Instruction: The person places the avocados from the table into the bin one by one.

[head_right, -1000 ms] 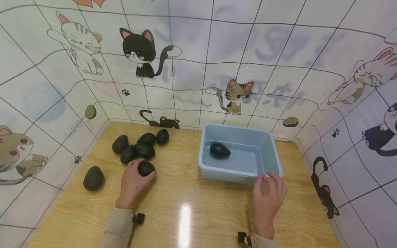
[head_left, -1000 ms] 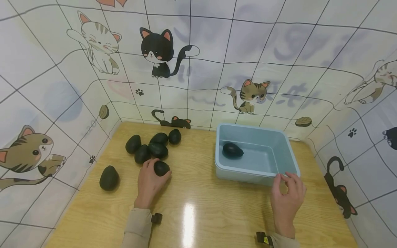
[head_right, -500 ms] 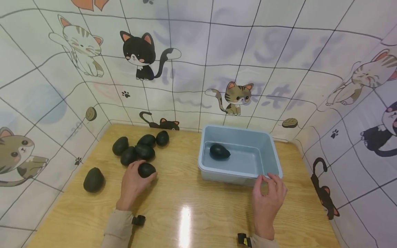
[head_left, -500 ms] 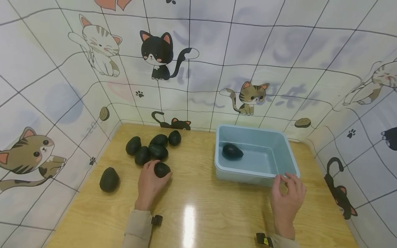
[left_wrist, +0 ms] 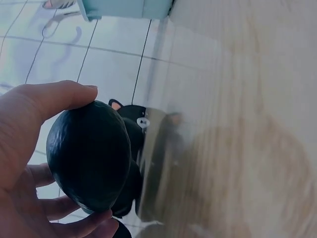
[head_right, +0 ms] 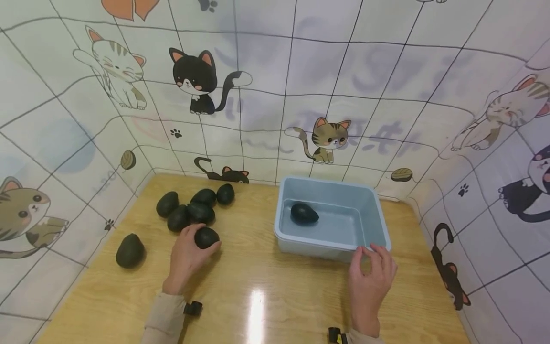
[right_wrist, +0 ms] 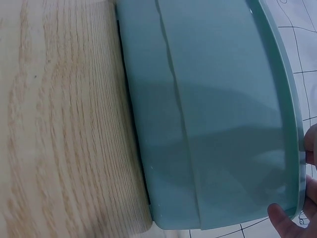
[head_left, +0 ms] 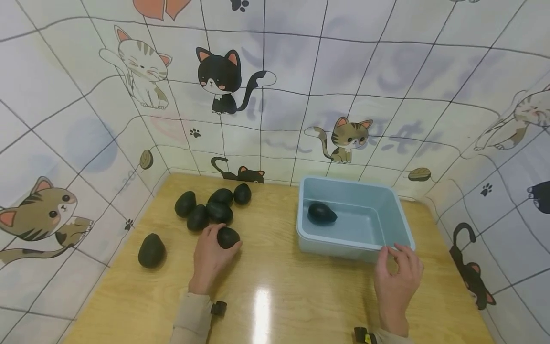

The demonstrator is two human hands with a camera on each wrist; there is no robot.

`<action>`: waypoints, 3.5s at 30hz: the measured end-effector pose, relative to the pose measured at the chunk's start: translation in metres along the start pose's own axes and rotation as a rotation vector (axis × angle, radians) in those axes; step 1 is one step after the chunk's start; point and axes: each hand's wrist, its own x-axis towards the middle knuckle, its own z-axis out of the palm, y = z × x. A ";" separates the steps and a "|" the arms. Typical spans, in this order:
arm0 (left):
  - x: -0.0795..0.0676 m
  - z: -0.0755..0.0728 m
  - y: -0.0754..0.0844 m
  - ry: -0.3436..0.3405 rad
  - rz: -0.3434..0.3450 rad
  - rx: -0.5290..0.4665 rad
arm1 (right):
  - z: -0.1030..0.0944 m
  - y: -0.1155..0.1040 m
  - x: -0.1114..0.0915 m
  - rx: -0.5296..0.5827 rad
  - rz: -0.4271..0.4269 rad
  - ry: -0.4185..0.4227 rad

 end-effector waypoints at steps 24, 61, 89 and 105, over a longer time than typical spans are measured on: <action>-0.004 -0.002 0.019 0.081 0.076 -0.026 | 0.004 0.000 -0.001 0.041 -0.009 0.044; 0.003 -0.004 0.042 0.096 0.158 -0.059 | 0.003 0.000 0.000 0.029 -0.011 0.029; -0.005 -0.014 0.065 0.124 0.205 -0.064 | 0.003 -0.002 0.000 0.024 -0.021 0.045; -0.005 -0.013 0.074 0.115 0.282 -0.046 | 0.003 0.000 -0.002 0.030 -0.014 0.042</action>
